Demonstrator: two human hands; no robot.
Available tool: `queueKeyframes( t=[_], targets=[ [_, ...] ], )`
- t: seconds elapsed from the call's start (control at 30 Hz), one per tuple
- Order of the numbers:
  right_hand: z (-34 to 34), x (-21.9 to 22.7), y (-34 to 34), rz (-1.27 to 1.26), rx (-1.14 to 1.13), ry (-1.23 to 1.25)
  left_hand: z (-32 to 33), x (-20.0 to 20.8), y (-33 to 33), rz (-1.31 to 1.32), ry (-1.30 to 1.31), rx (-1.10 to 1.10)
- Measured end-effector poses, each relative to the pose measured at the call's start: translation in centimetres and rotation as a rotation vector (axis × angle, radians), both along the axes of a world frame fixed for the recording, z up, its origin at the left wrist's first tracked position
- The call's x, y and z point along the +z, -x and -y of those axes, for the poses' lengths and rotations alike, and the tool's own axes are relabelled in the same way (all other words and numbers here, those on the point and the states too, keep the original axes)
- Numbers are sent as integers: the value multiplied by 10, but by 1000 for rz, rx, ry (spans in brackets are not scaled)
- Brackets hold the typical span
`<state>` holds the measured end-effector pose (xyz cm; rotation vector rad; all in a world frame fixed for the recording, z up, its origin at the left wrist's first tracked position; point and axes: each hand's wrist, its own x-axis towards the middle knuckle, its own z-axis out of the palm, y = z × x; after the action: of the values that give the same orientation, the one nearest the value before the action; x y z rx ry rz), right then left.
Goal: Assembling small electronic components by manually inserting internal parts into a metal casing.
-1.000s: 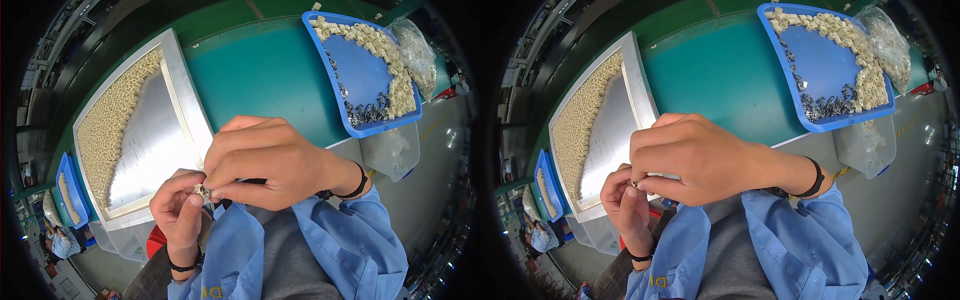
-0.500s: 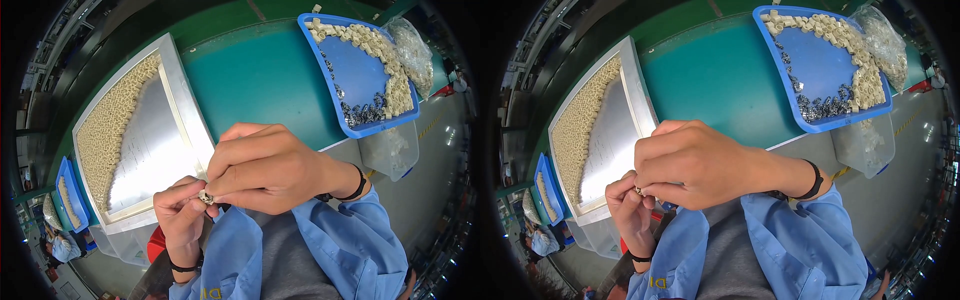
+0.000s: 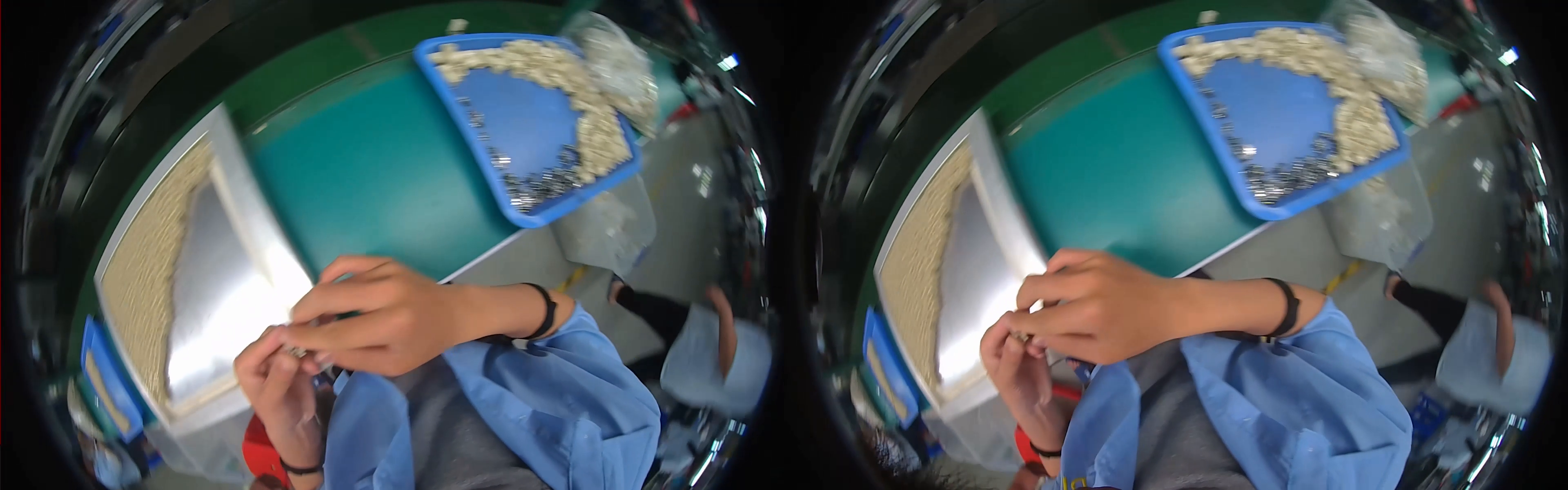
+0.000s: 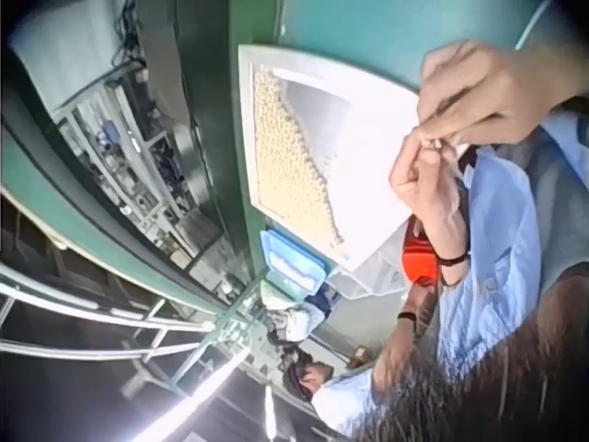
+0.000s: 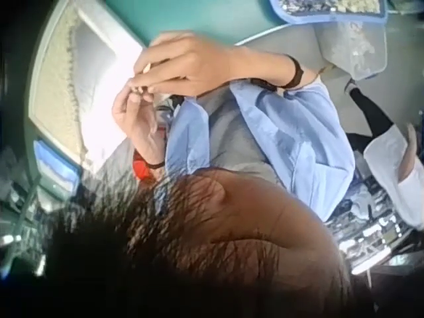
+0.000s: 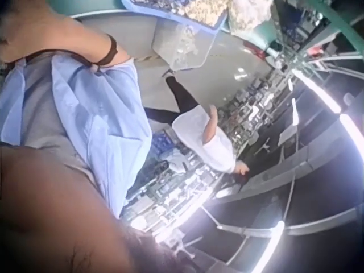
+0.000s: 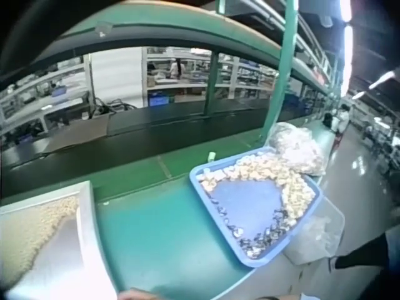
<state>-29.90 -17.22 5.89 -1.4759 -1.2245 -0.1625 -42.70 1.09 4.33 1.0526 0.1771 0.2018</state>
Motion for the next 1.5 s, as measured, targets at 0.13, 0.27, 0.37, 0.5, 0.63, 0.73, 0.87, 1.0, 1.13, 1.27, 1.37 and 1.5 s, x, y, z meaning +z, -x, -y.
queueKeyframes(
  t=[0.13, 0.27, 0.37, 0.5, 0.63, 0.73, 0.87, 1.0, 1.13, 1.27, 1.37, 1.5],
  targets=[
    [24, 0, -8, 3, -32, 137, 5, 2, 4, -29, -28, 10],
    [94, 5, -84, 75, -269, 491, 1, -6, -1, -29, -14, 52],
    [159, 9, -157, 13, -656, 698, 2, -11, -4, -43, 22, 26],
    [201, -10, -224, 26, -815, 926, 6, -10, -8, -6, 38, 44],
    [204, -29, -252, 89, -936, 1046, 2, -12, -5, -24, -23, 26],
    [197, -37, -269, 135, -983, 1064, 1, -17, -3, -43, -24, 26],
    [195, -72, -298, 227, -1000, 1025, 3, -2, 4, -112, -34, 127],
    [275, -85, -327, 278, -883, 955, 0, -11, -7, -56, 54, -163],
    [289, -88, -351, 127, -869, 1028, -4, -12, -3, -5, 74, -99],
    [271, -55, -323, 568, -751, 1071, -8, -15, 4, 32, 85, -73],
    [255, -26, -290, 458, -717, 951, -12, -16, 7, 46, 101, -90],
    [173, 32, -190, -52, -550, 859, -14, -7, 16, 34, 89, -97]
  ],
)
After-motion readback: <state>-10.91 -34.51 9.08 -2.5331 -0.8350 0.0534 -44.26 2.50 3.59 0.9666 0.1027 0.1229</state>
